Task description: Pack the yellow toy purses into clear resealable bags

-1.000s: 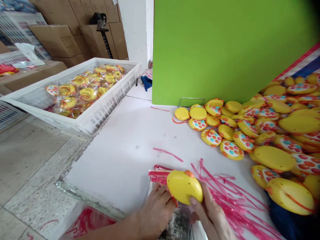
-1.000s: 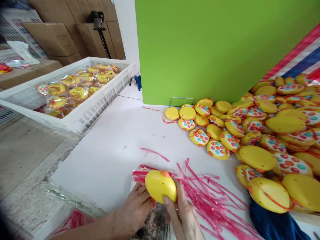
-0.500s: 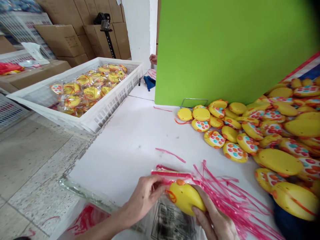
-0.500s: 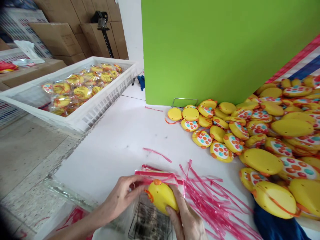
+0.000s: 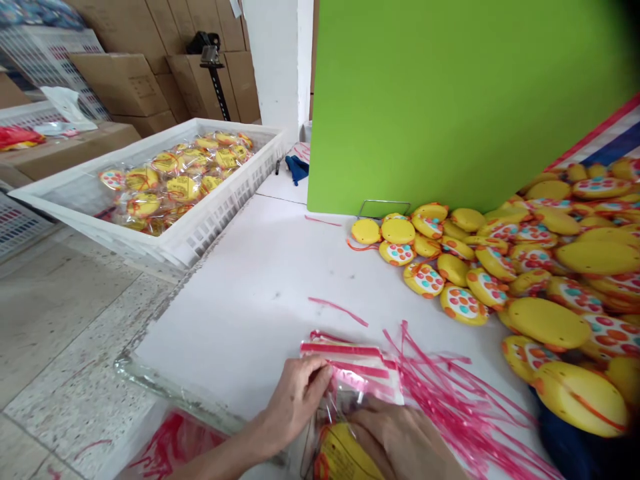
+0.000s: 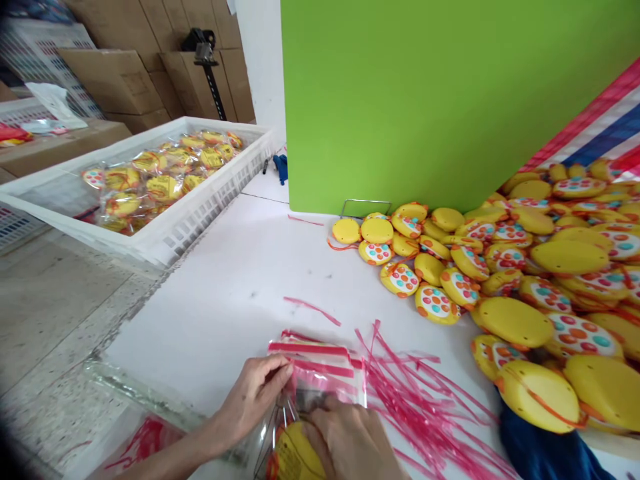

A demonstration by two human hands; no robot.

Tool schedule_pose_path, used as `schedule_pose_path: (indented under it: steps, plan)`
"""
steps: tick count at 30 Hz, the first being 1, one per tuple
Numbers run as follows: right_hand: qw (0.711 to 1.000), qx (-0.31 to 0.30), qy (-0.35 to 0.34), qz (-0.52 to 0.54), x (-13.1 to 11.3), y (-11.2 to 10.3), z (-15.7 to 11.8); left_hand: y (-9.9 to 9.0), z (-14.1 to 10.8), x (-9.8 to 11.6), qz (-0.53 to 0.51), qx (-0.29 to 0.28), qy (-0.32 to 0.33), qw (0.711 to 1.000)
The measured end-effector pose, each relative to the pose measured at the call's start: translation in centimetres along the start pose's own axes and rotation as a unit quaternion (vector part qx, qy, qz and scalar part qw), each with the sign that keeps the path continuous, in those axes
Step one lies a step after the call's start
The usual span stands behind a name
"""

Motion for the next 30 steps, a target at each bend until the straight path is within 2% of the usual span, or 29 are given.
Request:
schedule_pose_path:
  steps: [5,8,11,14,16,18,19,21,24,27,30]
  plan:
    - [0.991,0.104,0.054,-0.061,0.7,-0.1,0.5,0.4,0.1,-1.1,-0.148,-0.015,-0.060,0.987]
    - [0.989,0.114,0.091,-0.035,0.4,0.2,1.6,0.4,0.0,-0.9,-0.163,-0.013,-0.057,0.985]
    - [0.987,0.125,0.097,0.029,0.7,0.0,2.8,0.4,0.0,-0.5,-0.183,-0.008,-0.053,0.982]
    - [0.971,0.177,0.143,0.076,3.3,-1.7,2.4,0.6,-0.3,-1.1,-0.230,-0.015,-0.089,0.969]
    - [0.951,0.238,0.195,0.009,5.5,-3.6,1.2,0.6,-0.5,-1.6,-0.246,-0.021,-0.112,0.963]
    - [0.928,0.287,0.217,-0.093,6.4,-5.4,0.0,0.6,-0.6,-1.8,-0.246,-0.030,-0.124,0.961]
    - [0.924,0.298,0.203,-0.124,6.2,-5.8,-0.2,0.7,-0.6,-1.8,-0.242,-0.040,-0.128,0.961]
    - [0.939,0.288,0.139,-0.123,4.7,-5.5,0.0,0.7,-0.5,-1.3,-0.231,-0.060,-0.127,0.963]
    - [0.974,0.215,0.041,-0.057,1.3,-3.0,1.6,0.7,-0.4,-0.3,-0.228,-0.080,-0.107,0.965]
    - [0.983,0.178,0.026,-0.033,-0.9,-1.4,3.0,0.8,-0.3,0.0,-0.224,-0.080,-0.090,0.967]
    - [0.984,0.172,0.013,-0.052,-1.8,-1.1,3.6,0.9,-0.2,-0.2,-0.194,-0.069,-0.072,0.976]
Point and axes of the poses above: each hand's wrist, its own z-axis towards the middle knuckle, its own y-axis out of the palm, x = y × z, the point moved 7 cm from there along z, towards the middle knuckle, and after that the axes turned 10 degrees about -z, right-handed, at the moved point
